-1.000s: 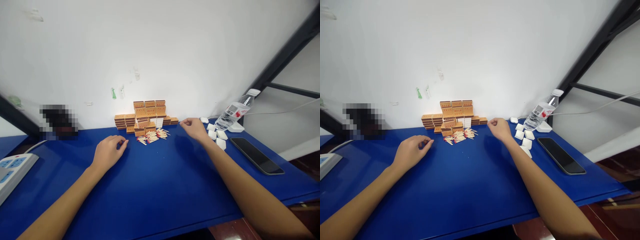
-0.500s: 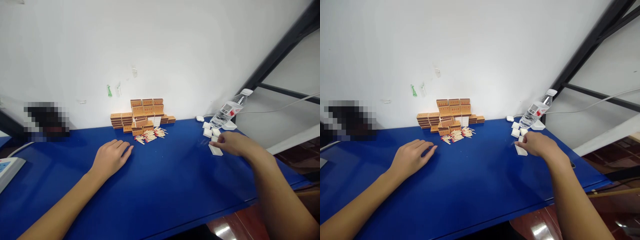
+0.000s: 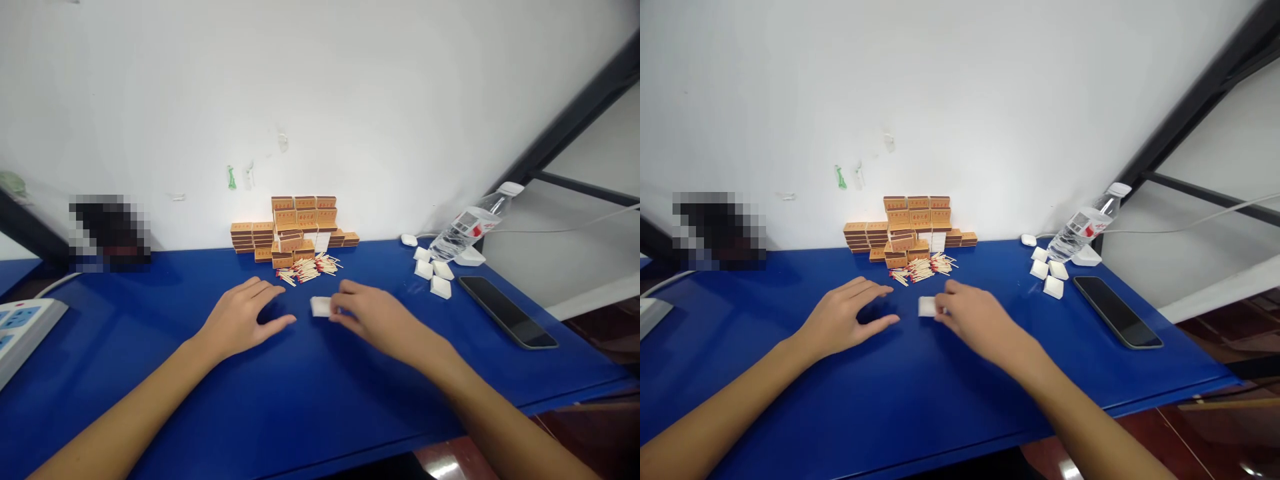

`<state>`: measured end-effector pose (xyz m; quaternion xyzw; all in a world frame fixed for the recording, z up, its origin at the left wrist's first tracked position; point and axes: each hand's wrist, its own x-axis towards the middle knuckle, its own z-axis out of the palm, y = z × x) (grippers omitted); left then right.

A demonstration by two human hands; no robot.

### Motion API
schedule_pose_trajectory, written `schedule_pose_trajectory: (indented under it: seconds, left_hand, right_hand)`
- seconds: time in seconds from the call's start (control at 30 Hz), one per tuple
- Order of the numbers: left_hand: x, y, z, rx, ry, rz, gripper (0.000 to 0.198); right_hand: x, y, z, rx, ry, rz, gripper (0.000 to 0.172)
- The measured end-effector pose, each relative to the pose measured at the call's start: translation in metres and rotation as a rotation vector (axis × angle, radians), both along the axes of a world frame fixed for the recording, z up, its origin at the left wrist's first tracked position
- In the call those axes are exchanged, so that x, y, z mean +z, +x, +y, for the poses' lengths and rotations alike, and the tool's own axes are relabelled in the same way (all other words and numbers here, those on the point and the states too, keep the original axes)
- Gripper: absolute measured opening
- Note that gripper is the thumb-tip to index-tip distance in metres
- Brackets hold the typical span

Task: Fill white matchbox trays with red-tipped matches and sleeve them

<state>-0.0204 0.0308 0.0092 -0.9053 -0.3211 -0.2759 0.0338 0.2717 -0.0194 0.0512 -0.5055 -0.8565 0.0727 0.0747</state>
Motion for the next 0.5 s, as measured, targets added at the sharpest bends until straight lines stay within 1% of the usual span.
schedule_pose_trajectory:
  seconds: [0.07,0.1,0.13,0.17,0.23,0.3,0.4,0.5]
  left_hand:
    - [-0.001,0.003,-0.003,-0.048,-0.075,-0.007,0.056]
    - [-0.001,0.005,-0.003,-0.054,-0.101,-0.001,0.058]
    - [-0.002,0.005,-0.004,-0.057,-0.120,0.004,0.055]
    - [-0.002,0.006,-0.004,-0.059,-0.136,0.006,0.048]
    - [-0.003,0.006,-0.003,-0.063,-0.168,0.001,0.034]
    - [-0.003,0.004,-0.002,-0.061,-0.201,-0.010,0.026]
    - [-0.005,0.002,-0.001,-0.053,-0.232,-0.023,0.025]
    - [-0.006,0.001,0.001,-0.047,-0.239,-0.031,0.026]
  right_hand:
    - [0.000,-0.031,0.005,0.087,0.016,-0.025,0.008]
    - [-0.001,-0.041,0.008,0.113,0.012,-0.030,0.008]
    - [-0.001,-0.046,0.013,0.126,0.005,-0.019,0.006]
    - [-0.001,-0.048,0.018,0.136,-0.008,0.010,0.005]
    - [0.000,-0.043,0.032,0.151,-0.048,0.112,0.004]
    - [0.002,-0.033,0.047,0.147,-0.066,0.212,0.005]
    - [-0.002,-0.019,0.071,0.072,0.008,0.237,0.002]
    - [-0.013,-0.015,0.088,0.054,0.004,0.221,0.007]
